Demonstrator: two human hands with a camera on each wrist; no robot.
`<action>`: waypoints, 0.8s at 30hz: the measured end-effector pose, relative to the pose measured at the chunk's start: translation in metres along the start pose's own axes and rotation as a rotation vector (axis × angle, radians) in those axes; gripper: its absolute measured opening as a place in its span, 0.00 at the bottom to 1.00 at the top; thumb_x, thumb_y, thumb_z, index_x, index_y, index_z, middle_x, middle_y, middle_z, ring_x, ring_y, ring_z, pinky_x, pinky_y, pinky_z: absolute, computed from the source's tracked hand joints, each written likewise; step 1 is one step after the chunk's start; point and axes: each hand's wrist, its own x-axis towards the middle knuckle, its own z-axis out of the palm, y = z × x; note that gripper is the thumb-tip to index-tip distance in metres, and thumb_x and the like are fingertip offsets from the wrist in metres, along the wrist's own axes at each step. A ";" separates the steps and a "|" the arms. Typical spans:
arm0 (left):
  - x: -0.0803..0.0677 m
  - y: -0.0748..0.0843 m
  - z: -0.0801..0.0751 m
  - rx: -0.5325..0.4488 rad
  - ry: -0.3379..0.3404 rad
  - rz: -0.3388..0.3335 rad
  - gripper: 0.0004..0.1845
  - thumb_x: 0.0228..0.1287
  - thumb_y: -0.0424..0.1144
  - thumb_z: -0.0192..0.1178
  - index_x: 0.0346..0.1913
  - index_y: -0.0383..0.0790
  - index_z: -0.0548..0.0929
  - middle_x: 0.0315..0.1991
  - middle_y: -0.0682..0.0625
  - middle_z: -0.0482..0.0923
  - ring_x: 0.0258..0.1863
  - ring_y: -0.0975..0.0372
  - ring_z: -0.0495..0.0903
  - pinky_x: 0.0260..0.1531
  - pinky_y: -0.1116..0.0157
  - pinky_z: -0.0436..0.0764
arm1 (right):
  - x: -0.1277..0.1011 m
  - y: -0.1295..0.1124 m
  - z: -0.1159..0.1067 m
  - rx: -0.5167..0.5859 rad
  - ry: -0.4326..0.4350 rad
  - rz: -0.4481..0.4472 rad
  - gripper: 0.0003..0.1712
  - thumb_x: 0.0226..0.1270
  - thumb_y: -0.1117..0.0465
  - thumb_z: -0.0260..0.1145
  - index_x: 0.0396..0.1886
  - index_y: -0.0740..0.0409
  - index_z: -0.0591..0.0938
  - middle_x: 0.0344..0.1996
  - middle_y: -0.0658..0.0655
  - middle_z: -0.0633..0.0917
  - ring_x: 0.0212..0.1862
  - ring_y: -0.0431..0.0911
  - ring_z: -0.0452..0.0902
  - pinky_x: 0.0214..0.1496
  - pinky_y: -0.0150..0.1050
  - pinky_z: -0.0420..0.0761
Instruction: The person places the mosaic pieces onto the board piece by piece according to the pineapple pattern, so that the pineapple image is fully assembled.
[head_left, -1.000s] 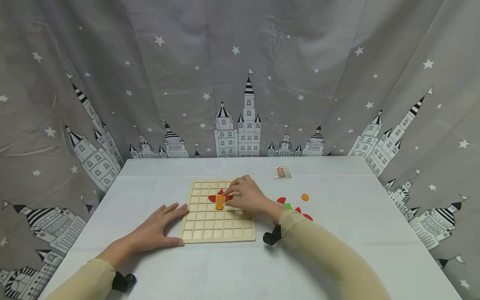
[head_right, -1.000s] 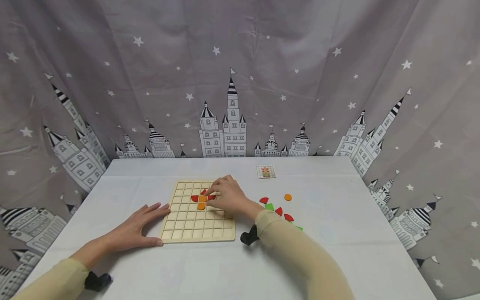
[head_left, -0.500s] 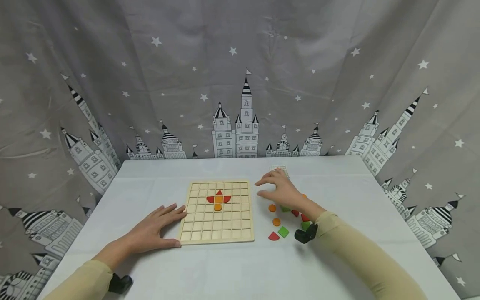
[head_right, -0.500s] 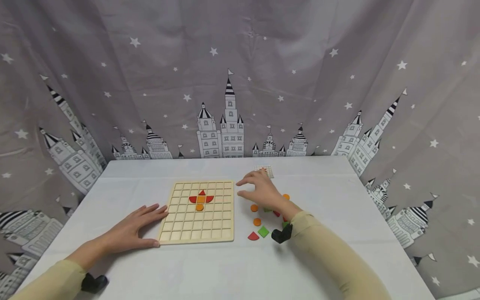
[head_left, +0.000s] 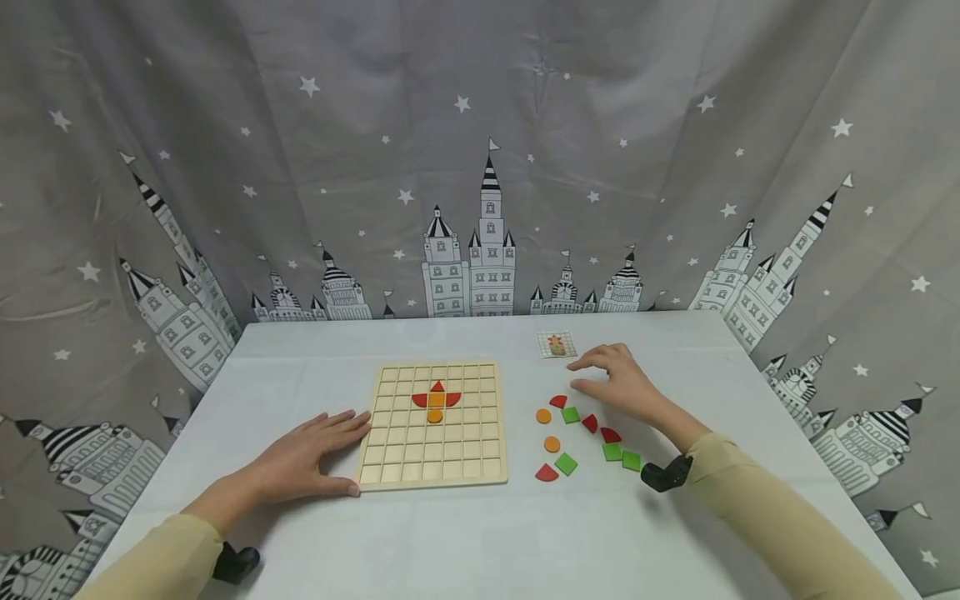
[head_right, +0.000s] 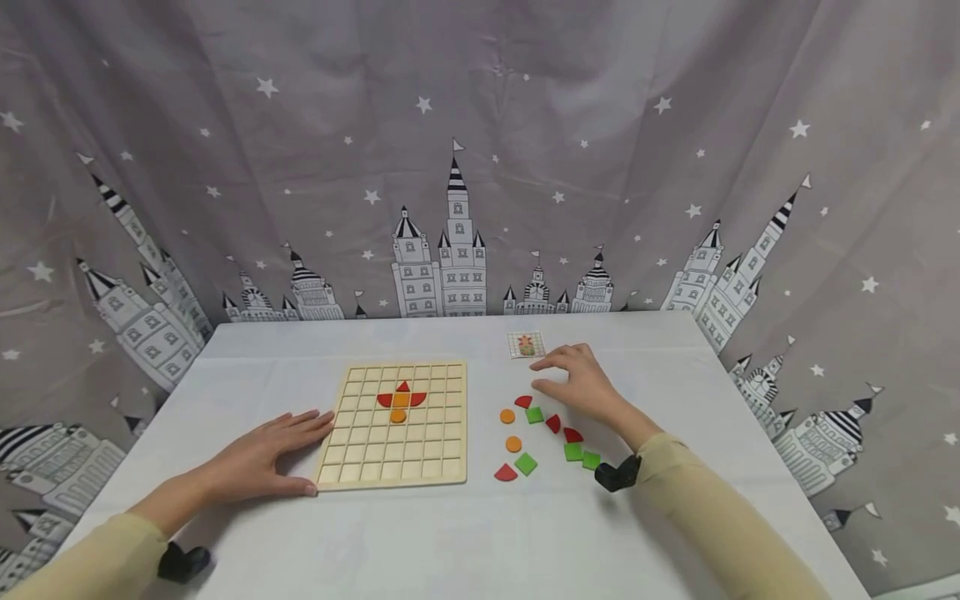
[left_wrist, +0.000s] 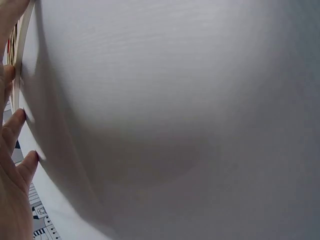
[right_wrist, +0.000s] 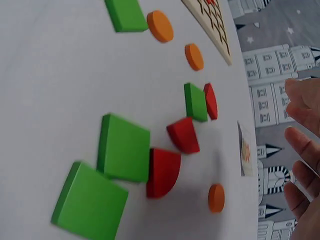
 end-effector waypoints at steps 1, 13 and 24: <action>0.001 0.000 0.000 0.009 -0.010 -0.002 0.56 0.51 0.78 0.62 0.76 0.44 0.70 0.78 0.52 0.61 0.77 0.47 0.60 0.75 0.41 0.56 | -0.002 0.003 -0.001 -0.003 0.000 0.001 0.21 0.69 0.46 0.71 0.56 0.50 0.88 0.60 0.56 0.80 0.69 0.56 0.60 0.67 0.65 0.71; 0.005 -0.002 0.000 0.061 -0.010 0.023 0.58 0.50 0.81 0.60 0.77 0.43 0.69 0.79 0.52 0.61 0.76 0.46 0.61 0.73 0.39 0.60 | -0.022 0.035 -0.010 -0.019 0.020 0.016 0.19 0.69 0.49 0.71 0.55 0.53 0.88 0.57 0.57 0.82 0.66 0.57 0.62 0.67 0.65 0.68; 0.004 -0.004 0.001 0.028 0.029 0.036 0.57 0.50 0.79 0.62 0.76 0.44 0.70 0.78 0.50 0.63 0.75 0.44 0.62 0.70 0.37 0.63 | -0.031 0.055 -0.012 -0.057 0.003 0.025 0.23 0.66 0.49 0.73 0.57 0.52 0.87 0.59 0.59 0.82 0.66 0.61 0.64 0.66 0.67 0.68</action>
